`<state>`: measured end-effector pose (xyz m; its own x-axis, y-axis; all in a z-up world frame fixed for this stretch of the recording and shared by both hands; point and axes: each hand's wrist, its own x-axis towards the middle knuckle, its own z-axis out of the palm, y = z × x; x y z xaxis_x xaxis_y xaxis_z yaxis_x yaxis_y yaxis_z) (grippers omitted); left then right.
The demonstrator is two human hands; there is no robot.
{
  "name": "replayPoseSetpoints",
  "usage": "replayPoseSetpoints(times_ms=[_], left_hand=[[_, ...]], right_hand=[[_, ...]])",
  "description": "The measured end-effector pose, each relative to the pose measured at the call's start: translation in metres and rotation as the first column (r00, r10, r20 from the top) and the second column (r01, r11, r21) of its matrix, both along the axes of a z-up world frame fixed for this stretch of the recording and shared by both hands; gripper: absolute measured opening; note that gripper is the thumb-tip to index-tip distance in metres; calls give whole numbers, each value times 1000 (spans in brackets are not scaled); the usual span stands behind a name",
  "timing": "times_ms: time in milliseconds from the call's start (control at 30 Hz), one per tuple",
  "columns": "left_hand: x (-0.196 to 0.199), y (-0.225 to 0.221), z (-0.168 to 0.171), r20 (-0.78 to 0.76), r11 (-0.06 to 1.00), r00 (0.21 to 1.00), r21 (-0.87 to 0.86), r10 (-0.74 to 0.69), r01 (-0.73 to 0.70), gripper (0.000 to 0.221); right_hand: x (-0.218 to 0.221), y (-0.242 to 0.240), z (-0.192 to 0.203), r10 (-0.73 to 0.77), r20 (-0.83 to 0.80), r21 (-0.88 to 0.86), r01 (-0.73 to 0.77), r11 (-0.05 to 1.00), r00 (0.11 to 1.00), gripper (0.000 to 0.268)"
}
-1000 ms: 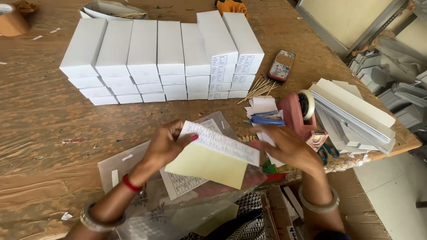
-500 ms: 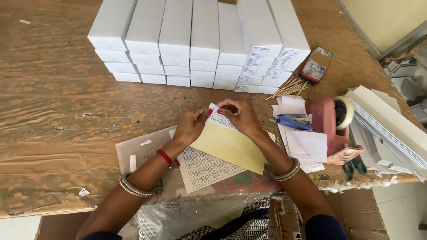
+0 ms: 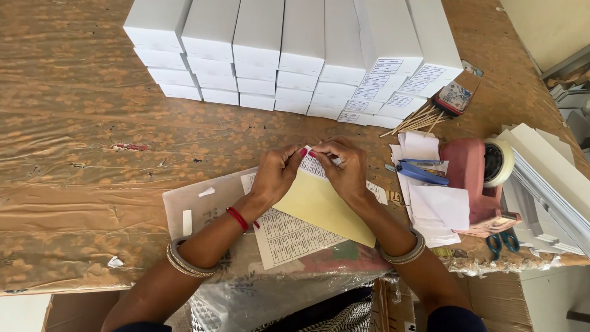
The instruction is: Labeling white rectangular boxes by peeling stickers from a sheet and applying them to the boxes.
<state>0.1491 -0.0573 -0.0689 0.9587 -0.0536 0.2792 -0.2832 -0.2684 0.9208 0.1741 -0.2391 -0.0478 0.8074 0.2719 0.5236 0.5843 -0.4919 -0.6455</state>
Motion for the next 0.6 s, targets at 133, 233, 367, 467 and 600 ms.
replayPoseSetpoints(times_ms=[133,233,367,467,600], left_hand=[[-2,-1,3,23,1000,1000,8,9,-9,25],[-3,-2,2,54,1000,998,-16,11,-10,25],[-3,-2,5,40,1000,999,-11,3,-2,27],[-2,-2,3,6,1000,1000,5,13,-13,29],[-1,-3,1,-17,999,999,21,42,-42,34]], right_hand=[[-1,0,-3,18,33,28,-19,999,999,20],[-2,1,-3,24,55,23,-26,999,998,18],[-5,1,-1,12,72,18,-13,1000,997,19],[-6,0,0,23,72,12,-24,1000,997,20],[-6,-1,-4,39,94,-41,-35,999,995,19]])
